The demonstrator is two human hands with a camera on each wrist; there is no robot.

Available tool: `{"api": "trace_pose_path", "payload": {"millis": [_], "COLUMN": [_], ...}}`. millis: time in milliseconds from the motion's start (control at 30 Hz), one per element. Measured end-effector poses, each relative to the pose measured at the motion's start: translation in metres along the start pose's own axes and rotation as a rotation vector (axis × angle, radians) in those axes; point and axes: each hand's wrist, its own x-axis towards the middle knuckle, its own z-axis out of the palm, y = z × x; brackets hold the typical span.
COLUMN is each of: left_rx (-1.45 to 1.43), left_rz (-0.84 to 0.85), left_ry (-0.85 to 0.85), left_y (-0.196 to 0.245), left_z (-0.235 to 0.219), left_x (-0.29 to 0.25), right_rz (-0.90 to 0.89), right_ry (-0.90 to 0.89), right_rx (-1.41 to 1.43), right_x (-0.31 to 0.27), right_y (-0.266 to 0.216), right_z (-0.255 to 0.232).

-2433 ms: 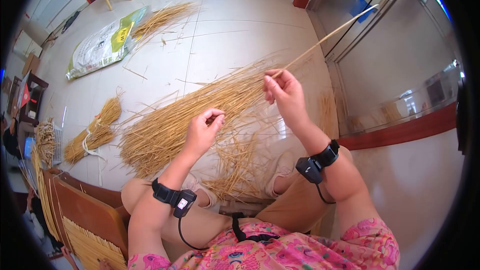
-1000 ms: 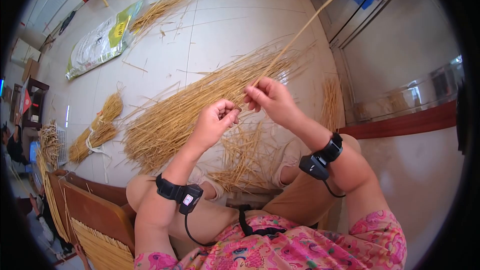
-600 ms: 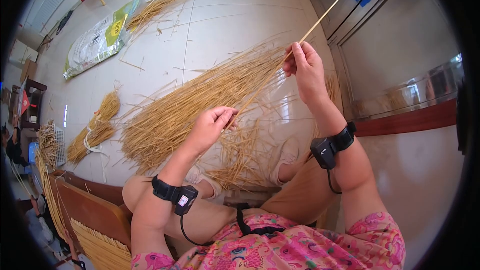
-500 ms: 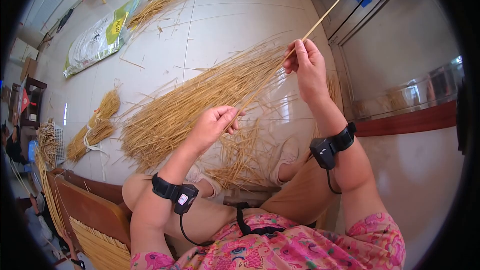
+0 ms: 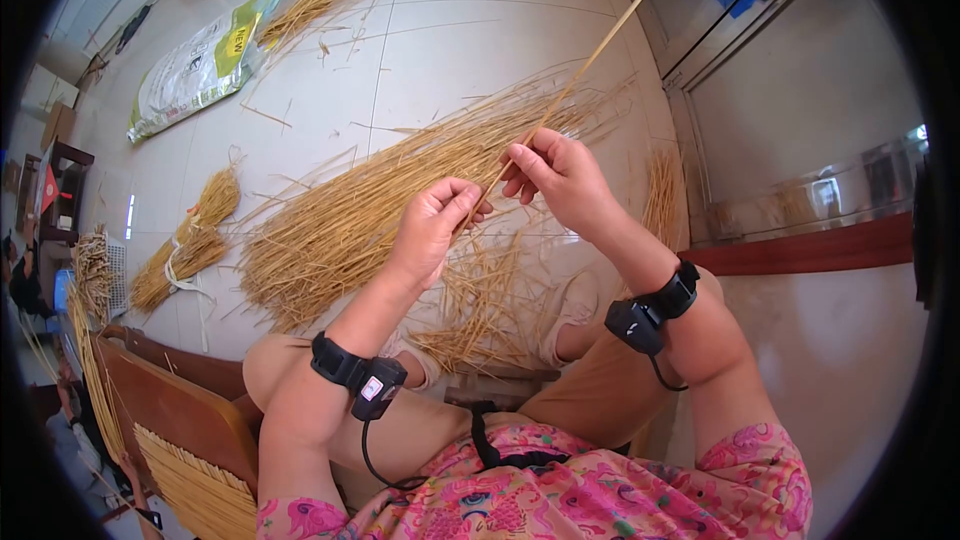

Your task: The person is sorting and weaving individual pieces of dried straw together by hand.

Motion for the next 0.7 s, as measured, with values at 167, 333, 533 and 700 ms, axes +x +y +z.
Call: {"api": "trace_pose_path", "payload": {"millis": [167, 333, 533, 700], "left_rx": [0.0, 0.101, 0.698, 1.338], "left_rz": [0.033, 0.119, -0.169, 0.325], "left_ry": [0.133, 0.271, 0.168, 0.089], "left_y": [0.007, 0.005, 0.027, 0.017], "left_z": [-0.005, -0.022, -0.05, -0.046], "left_x": [0.004, 0.009, 0.0, -0.013], "right_rz": [0.013, -0.05, -0.122, -0.121], "right_ry": [0.064, 0.203, 0.388, 0.45], "right_rx": [0.13, 0.262, 0.173, 0.184], "right_x": [0.001, 0.005, 0.011, 0.011], "right_y": [-0.002, -0.003, -0.015, -0.02], "right_z": [-0.004, -0.013, -0.052, -0.063]}}
